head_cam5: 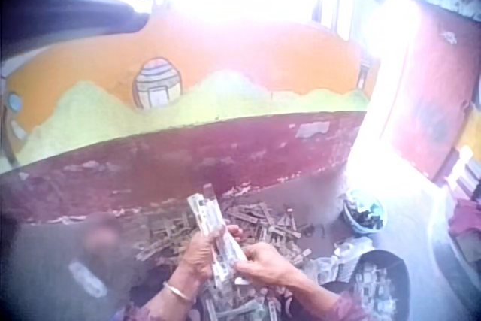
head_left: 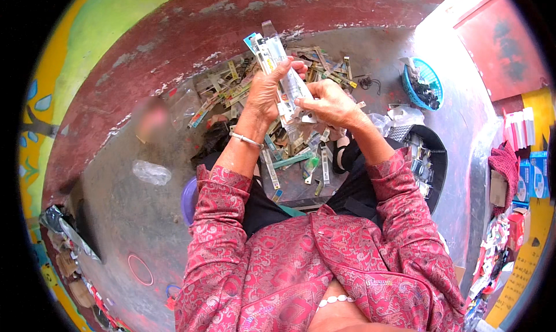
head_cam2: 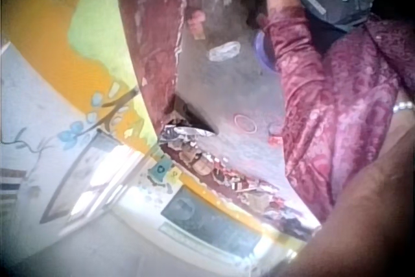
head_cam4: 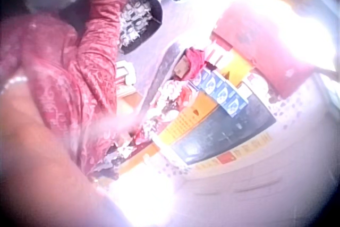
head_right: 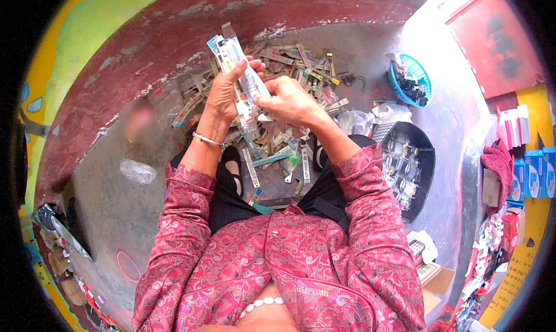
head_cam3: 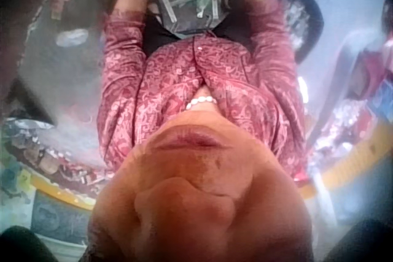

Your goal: The person sorts through a pile of packaged items on the floor by hand, picking up individual items, holding them in one hand, and placing them into a plastic bag.

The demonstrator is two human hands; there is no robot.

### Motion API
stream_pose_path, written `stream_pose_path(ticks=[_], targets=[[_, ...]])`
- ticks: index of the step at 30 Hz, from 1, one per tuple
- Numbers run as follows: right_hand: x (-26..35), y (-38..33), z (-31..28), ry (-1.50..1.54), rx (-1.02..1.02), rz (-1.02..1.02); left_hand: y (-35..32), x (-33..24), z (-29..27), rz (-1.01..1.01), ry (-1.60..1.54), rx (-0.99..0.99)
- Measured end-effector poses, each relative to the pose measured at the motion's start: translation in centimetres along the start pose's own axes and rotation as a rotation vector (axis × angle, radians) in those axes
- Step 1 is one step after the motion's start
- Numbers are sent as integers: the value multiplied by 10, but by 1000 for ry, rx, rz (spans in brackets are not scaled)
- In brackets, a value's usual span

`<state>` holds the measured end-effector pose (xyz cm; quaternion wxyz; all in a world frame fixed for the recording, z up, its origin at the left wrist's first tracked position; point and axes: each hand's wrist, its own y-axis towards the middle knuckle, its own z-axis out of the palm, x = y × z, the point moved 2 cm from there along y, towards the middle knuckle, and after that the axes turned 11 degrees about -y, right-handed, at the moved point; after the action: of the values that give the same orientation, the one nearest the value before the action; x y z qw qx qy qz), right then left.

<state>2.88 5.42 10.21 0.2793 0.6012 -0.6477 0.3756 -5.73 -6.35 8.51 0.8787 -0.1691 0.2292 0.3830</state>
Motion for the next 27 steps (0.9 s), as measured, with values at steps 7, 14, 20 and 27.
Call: stream_pose_path(ticks=[7,14,20,27], targets=[[23,-13,-7,-370,-214,-59,5,4,-8,-70,124,-20],[3,-8,-9,442,109,131,4,0,0,-198,-277,212],[5,-8,-6,379,183,84,-1,-2,0,-194,-134,243],[-9,2,-54,335,-667,28,-7,9,-4,-202,106,66]])
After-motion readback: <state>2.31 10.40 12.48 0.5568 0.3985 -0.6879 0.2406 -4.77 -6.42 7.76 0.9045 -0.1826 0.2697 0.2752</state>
